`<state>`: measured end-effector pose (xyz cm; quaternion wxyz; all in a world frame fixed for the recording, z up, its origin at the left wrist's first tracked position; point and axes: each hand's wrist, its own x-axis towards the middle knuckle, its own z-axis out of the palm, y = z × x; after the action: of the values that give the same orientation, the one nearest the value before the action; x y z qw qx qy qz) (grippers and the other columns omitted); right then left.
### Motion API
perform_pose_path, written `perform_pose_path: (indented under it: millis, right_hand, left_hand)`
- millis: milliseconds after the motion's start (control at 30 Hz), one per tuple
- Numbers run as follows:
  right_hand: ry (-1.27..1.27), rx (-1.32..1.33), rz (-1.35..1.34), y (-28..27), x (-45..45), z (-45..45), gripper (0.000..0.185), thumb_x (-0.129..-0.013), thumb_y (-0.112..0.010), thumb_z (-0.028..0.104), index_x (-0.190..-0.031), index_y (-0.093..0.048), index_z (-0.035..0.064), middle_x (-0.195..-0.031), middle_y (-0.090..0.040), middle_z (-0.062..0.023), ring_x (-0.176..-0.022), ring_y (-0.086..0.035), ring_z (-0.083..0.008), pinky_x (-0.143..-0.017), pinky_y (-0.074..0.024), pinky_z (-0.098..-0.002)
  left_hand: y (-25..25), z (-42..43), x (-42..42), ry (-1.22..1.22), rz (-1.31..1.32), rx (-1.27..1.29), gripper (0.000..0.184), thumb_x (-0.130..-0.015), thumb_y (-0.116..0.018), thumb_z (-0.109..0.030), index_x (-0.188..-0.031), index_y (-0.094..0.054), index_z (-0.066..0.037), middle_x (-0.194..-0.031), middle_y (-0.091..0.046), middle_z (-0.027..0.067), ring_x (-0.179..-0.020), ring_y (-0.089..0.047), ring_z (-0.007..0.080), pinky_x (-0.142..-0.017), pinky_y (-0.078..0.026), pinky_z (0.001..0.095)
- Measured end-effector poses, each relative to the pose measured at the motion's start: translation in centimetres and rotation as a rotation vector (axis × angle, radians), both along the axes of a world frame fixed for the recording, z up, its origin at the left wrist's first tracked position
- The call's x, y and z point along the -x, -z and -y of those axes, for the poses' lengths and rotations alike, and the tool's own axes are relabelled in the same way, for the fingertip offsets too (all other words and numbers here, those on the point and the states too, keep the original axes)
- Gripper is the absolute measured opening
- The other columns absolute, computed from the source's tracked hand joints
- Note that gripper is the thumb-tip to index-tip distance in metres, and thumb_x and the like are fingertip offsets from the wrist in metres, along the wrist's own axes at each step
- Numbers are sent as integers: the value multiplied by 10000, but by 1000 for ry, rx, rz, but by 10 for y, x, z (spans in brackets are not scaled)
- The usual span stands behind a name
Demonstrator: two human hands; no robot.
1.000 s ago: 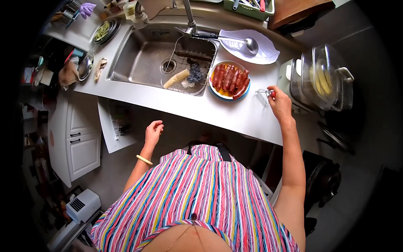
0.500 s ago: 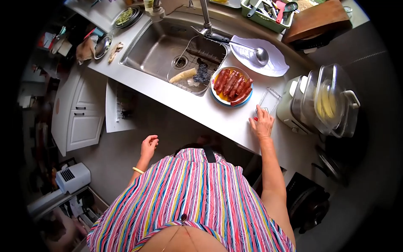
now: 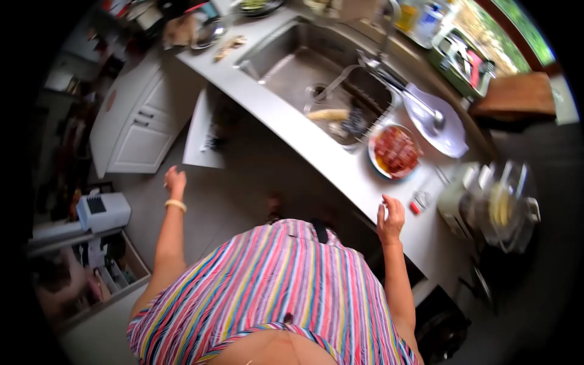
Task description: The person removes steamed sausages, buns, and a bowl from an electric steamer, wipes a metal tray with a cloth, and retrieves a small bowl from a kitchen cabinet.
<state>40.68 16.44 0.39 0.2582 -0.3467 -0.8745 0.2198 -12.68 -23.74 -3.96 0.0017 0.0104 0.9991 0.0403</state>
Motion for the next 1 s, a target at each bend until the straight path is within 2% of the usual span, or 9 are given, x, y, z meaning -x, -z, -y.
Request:
perform_pose_path:
  millis: [300, 400, 467, 500, 567, 667, 733, 900, 1000]
  right_hand:
    - [-81, 154, -73, -5, 157, 126, 170, -800, -516, -15, -961, -565, 9, -884, -571, -138, -798, -568, -281, -720, -468, -342]
    - [-117, 183, -75, -13, 192, 144, 197, -777, -530, -37, -961, -570, 20, -896, -575, -139, -809, -577, -284, -715, -477, -339]
    - [-72, 171, -80, -26, 202, 142, 189, -772, -541, -36, -949, -576, 22, -897, -581, -139, -828, -582, -291, -728, -479, -343]
    - [-38, 172, -90, -28, 204, 138, 172, -775, -551, -25, -937, -581, 24, -885, -585, -138, -825, -583, -291, -735, -479, -351]
    - [27, 126, -90, -36, 206, 124, 154, -773, -566, -11, -921, -585, 27, -876, -591, -134, -830, -585, -293, -740, -476, -351]
    - [201, -51, -119, -52, 197, 84, 150, -772, -566, -4, -919, -571, 26, -862, -586, -136, -816, -584, -299, -733, -468, -359]
    - [330, -207, -225, -71, 185, 43, 141, -786, -556, 9, -925, -563, 28, -856, -583, -136, -804, -582, -300, -725, -465, -355]
    - [644, -462, -338, -156, 138, -67, 102, -855, -497, 65, -929, -559, 32, -853, -584, -134, -782, -584, -265, -688, -466, -335]
    - [727, -622, -384, -199, 92, -162, 130, -853, -500, 104, -934, -572, 32, -909, -578, -115, -781, -584, -253, -693, -473, -327]
  left_hand:
    - [38, -11, 98, 232, 550, 223, 348, -853, -416, -126, -1178, -525, -64, -1156, -557, 183, -1130, -486, 358, -958, -366, 451]
    - [48, 3, 103, 294, 431, -13, 270, -793, -483, -100, -1053, -549, -69, -1080, -584, 189, -1070, -519, 361, -921, -403, 406]
    - [91, 22, 108, 92, 137, -432, 235, -766, -499, -132, -992, -525, -73, -984, -602, 193, -972, -549, 393, -799, -441, 443]
    - [122, 37, 121, 158, 124, -413, 226, -764, -504, -131, -981, -520, -71, -953, -598, 199, -919, -563, 394, -792, -441, 452]
    - [123, 39, 128, 349, 412, -364, 145, -760, -537, -134, -876, -531, -48, -854, -600, 203, -846, -578, 386, -715, -450, 449]
    - [97, 9, 112, 400, 442, -305, 114, -776, -538, -110, -840, -533, -15, -823, -609, 212, -806, -584, 396, -702, -449, 455]
    - [133, 3, 111, 456, 442, -133, 52, -777, -511, -77, -778, -523, -27, -811, -600, 218, -785, -572, 403, -695, -450, 449]
    - [155, -79, 56, 559, 688, -313, 66, -762, -537, -82, -803, -551, -32, -788, -608, 201, -760, -591, 367, -701, -460, 420]
    - [161, -137, 31, 753, 798, -415, 162, -790, -505, -74, -931, -574, -35, -782, -637, 117, -709, -613, 220, -650, -493, 332]
